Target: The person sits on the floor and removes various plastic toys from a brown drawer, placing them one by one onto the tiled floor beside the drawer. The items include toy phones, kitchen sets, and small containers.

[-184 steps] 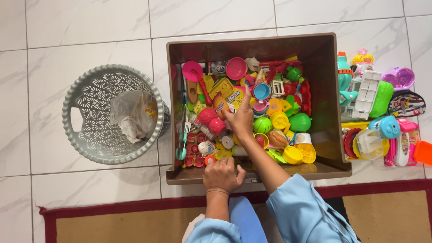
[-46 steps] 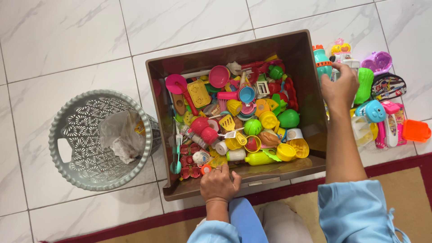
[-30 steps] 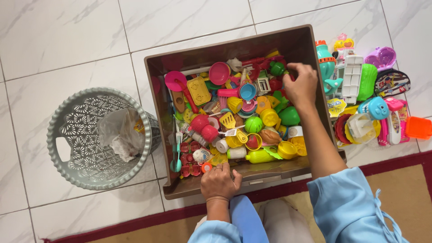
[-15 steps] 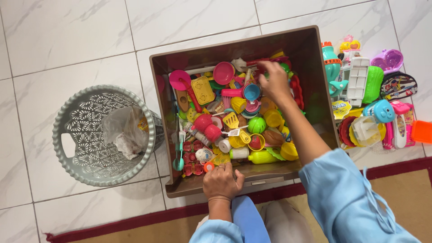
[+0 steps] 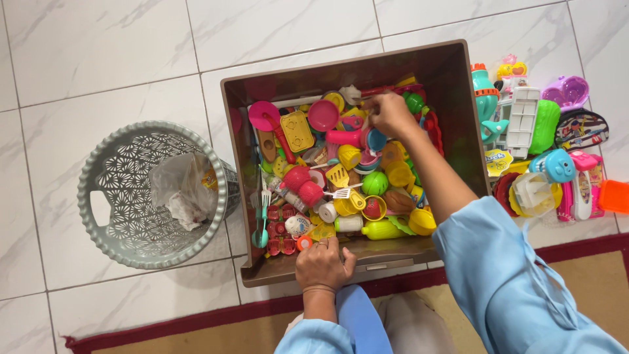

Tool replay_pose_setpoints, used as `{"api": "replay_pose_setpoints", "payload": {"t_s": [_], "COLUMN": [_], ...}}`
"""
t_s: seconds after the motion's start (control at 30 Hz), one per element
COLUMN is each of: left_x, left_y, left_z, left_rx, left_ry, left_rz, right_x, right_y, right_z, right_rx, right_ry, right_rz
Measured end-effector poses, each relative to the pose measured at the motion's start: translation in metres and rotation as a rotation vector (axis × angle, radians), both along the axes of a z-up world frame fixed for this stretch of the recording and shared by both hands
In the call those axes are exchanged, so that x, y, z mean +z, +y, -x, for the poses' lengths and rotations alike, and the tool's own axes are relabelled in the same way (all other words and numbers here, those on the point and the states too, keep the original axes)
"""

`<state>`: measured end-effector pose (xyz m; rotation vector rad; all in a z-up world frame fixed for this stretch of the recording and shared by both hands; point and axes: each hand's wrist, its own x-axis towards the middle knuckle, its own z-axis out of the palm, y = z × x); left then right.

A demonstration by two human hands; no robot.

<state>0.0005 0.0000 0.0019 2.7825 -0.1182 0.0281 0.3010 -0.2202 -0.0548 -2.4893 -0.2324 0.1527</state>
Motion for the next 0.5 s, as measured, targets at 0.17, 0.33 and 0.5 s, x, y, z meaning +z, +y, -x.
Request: {"api": "replay_pose_setpoints", "payload": {"t_s": [0.17,0.33,0.5], "left_x": [0.001,0.0,-0.001], "left_y": [-0.001,0.0,0.0], "left_z": [0.0,0.001,0.001], "left_rx": [-0.01,-0.005,-0.002], "left_ry": [0.007,0.007,0.007], "left_rz": [-0.014,0.009,-0.003], "right_x": [0.031,0.04,0.028], "right_y": [-0.018,-0.03,-0.054], "right_z": [0.01,0.024,0.032], "right_rx": [0.004,-0.114,-0.292], "right_ry": [0.217,0.179,0.235], "right_rz": [-0.058,-0.185,-0.736]}}
